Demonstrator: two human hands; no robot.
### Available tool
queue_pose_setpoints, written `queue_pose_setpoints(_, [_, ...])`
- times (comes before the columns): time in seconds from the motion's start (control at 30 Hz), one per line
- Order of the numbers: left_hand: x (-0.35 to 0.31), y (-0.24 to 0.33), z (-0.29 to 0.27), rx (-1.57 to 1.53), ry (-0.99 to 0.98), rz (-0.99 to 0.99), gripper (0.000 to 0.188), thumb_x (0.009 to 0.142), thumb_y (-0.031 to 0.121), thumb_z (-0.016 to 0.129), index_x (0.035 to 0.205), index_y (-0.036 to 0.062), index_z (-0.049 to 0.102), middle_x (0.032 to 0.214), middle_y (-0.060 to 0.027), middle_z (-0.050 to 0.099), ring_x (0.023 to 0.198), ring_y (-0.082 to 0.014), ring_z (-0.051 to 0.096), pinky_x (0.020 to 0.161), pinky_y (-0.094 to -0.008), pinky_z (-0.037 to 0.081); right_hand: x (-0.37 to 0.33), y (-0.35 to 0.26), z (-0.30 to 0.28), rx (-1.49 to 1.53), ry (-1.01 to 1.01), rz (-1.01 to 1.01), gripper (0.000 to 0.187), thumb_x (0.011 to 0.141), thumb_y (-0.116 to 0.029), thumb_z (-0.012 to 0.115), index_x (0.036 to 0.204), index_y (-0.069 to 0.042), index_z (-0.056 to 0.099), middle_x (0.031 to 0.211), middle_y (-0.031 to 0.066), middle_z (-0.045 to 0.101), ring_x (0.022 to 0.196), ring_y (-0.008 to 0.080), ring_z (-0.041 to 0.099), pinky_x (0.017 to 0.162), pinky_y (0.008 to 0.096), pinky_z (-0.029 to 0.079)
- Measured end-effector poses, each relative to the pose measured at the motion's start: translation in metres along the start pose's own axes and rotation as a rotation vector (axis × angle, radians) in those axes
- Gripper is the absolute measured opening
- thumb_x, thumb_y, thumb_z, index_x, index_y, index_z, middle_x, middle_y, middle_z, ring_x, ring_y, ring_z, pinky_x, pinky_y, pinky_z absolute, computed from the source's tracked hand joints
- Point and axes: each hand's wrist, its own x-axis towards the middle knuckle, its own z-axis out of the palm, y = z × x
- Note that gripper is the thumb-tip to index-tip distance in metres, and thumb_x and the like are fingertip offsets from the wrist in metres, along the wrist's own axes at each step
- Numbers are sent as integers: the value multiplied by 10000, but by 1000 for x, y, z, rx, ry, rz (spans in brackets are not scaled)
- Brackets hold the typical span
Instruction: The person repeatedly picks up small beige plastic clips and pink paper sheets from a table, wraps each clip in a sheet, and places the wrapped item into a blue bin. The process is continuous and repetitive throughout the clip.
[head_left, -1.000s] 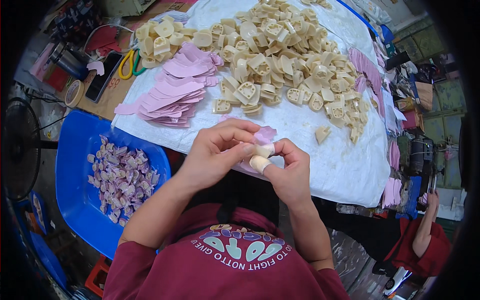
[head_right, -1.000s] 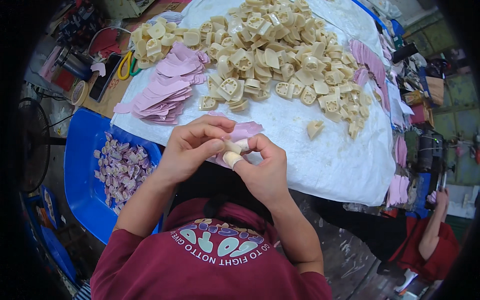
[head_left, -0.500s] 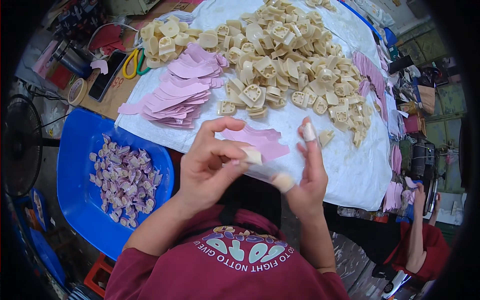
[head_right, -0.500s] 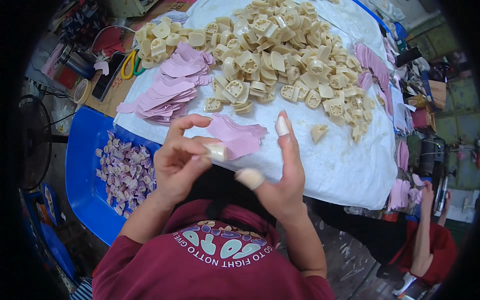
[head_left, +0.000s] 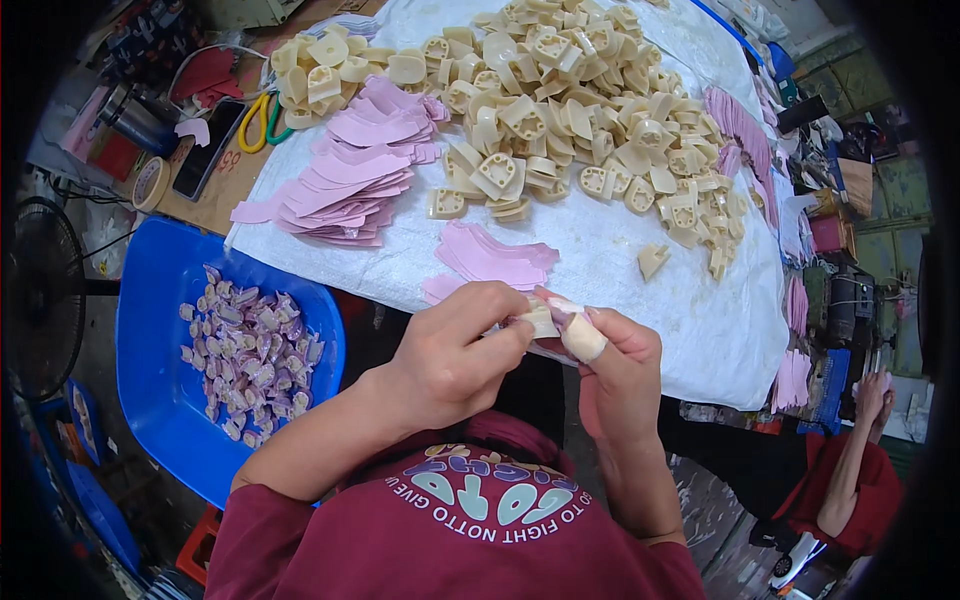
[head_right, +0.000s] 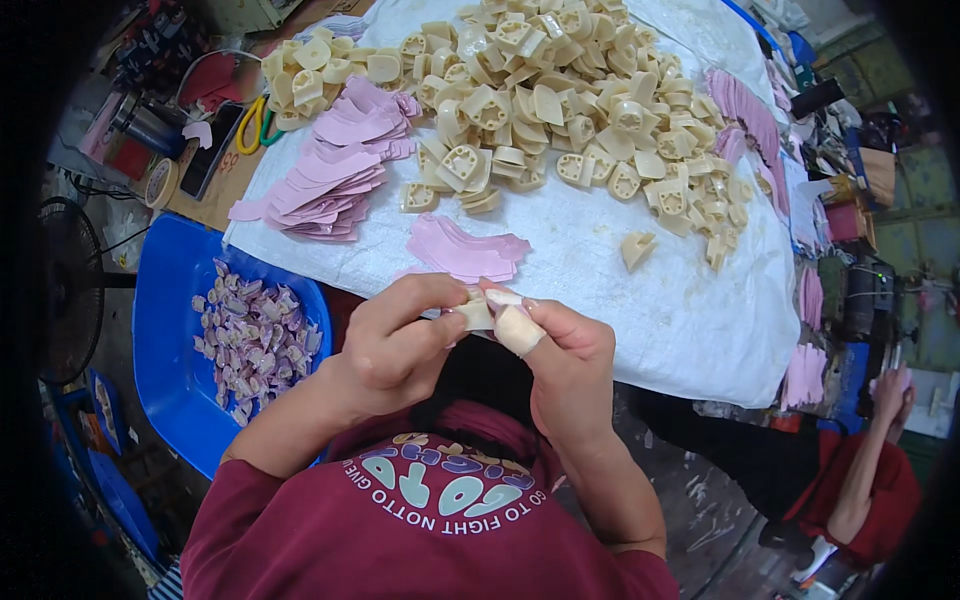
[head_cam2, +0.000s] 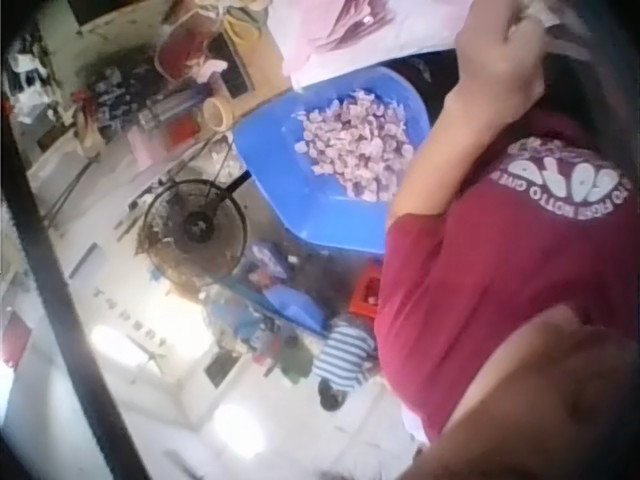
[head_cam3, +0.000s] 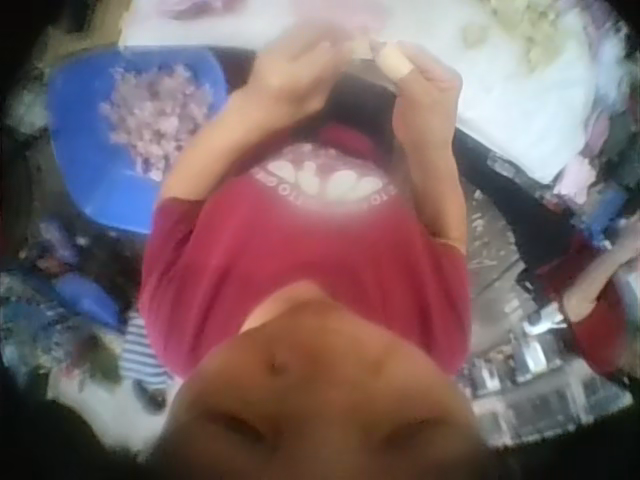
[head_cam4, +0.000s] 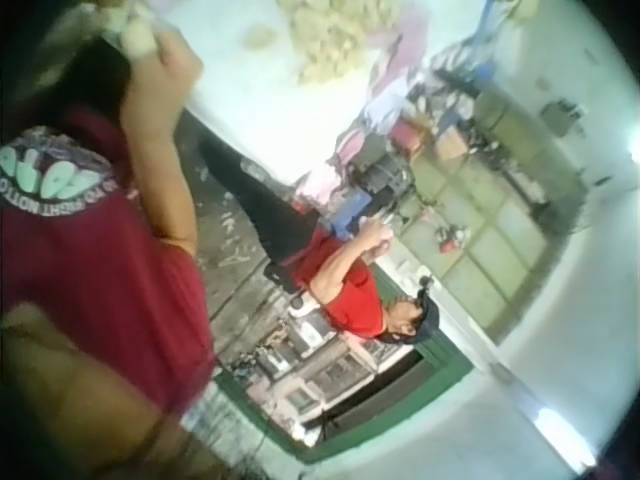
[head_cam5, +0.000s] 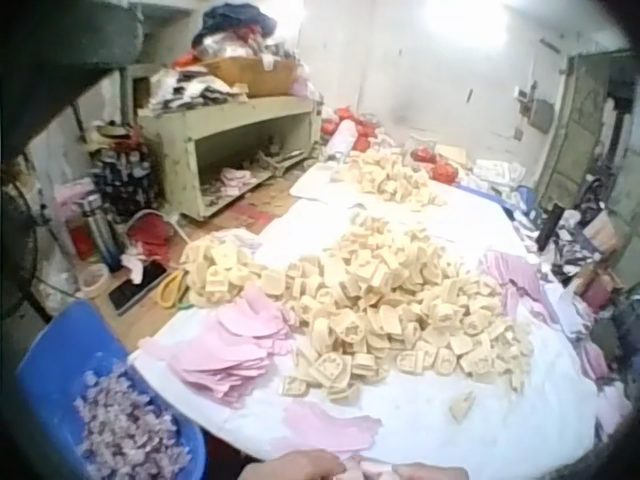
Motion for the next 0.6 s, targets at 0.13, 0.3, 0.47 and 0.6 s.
queue_pose_setpoints(0.13, [-2,0,8,64,17,-127,259,671,-128,660,894,-14,595,889,-151,617,715,-265,635,564,-327,503,1,9,1,-310,-30,-113,262,901,8,561,1145,83,623,985,91,674,907,84,585,807,223,469])
queue_pose_setpoints(0.3, [-3,-6,20,-123,138,-318,231,728,-123,649,908,13,605,897,-138,611,735,-258,636,590,-326,503,8,17,5,-370,-15,-216,224,901,55,517,1105,56,612,967,72,652,875,63,569,738,206,467])
queue_pose_setpoints(0.47, [-3,-5,16,-108,120,-326,217,756,-116,645,914,29,611,1023,-156,586,764,-242,643,645,-313,519,10,23,3,-329,-13,-216,297,863,117,452,1112,38,592,1023,90,642,881,82,594,728,218,496])
queue_pose_setpoints(0.6, [0,0,16,-16,6,-342,190,777,-101,647,923,18,621,1040,-143,569,806,-206,641,696,-290,525,20,31,-14,-510,-118,-213,336,845,124,419,1125,39,584,1067,102,645,940,120,629,759,239,514])
